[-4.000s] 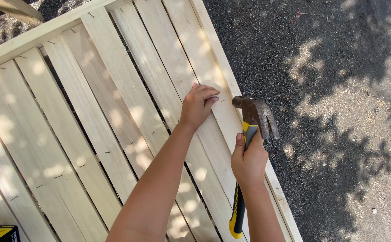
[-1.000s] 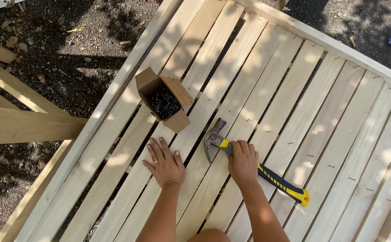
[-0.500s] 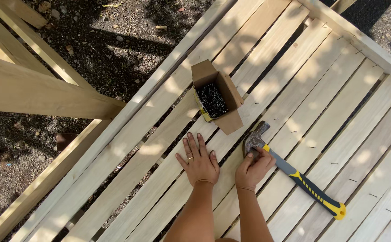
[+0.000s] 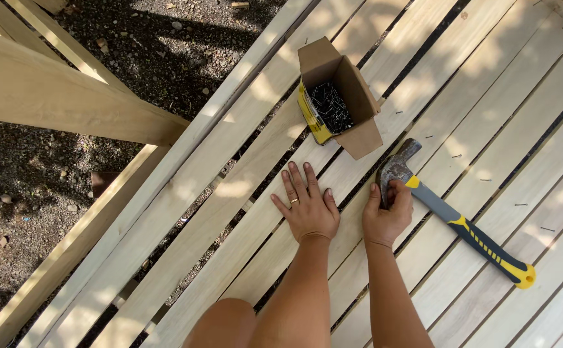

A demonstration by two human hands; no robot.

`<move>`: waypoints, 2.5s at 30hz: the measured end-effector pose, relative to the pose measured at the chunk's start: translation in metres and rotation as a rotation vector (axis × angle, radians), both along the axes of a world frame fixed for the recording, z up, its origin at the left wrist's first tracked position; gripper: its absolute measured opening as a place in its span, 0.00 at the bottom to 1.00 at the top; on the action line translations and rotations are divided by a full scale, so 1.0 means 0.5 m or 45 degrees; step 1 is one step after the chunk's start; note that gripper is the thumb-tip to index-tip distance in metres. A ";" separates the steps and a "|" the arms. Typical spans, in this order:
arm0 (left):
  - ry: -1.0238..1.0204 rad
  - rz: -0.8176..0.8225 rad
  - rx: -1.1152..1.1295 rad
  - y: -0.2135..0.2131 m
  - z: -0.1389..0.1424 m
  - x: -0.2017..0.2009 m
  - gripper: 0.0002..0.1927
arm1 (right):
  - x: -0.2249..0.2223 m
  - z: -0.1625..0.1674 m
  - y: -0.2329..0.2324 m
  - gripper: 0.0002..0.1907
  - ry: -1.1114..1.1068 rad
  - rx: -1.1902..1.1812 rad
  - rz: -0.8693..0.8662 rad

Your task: The person sits on a wooden slatted frame outdoors and hammers nails into the slats, taking nails by hand from an open cardboard nail box and driving them one at a time across the slat surface.

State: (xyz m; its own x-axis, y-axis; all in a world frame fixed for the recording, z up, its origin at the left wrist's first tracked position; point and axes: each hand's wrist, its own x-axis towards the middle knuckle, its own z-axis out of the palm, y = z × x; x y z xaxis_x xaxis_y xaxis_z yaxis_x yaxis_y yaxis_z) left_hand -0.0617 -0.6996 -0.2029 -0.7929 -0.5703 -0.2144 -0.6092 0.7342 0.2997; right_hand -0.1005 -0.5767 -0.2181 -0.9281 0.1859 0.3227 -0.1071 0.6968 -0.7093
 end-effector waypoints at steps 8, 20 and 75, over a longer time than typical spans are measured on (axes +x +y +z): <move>-0.020 -0.005 -0.054 0.007 -0.002 0.005 0.38 | -0.004 0.031 -0.014 0.20 -0.001 0.140 0.006; 0.076 -0.012 -0.118 0.025 0.000 0.026 0.38 | 0.006 0.032 -0.003 0.22 -0.072 0.247 -0.044; 0.568 0.617 0.309 -0.139 0.122 -0.095 0.21 | -0.067 0.029 -0.118 0.33 -0.380 0.551 0.152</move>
State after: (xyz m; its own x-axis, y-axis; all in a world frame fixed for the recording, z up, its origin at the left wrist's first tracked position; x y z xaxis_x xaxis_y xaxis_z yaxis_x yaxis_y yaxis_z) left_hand -0.1092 -0.7691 -0.1418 -0.5033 -0.8590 -0.0939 -0.6319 0.2918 0.7180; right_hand -0.1340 -0.6358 -0.2036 -0.9977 -0.0183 0.0655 -0.0415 0.9273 -0.3719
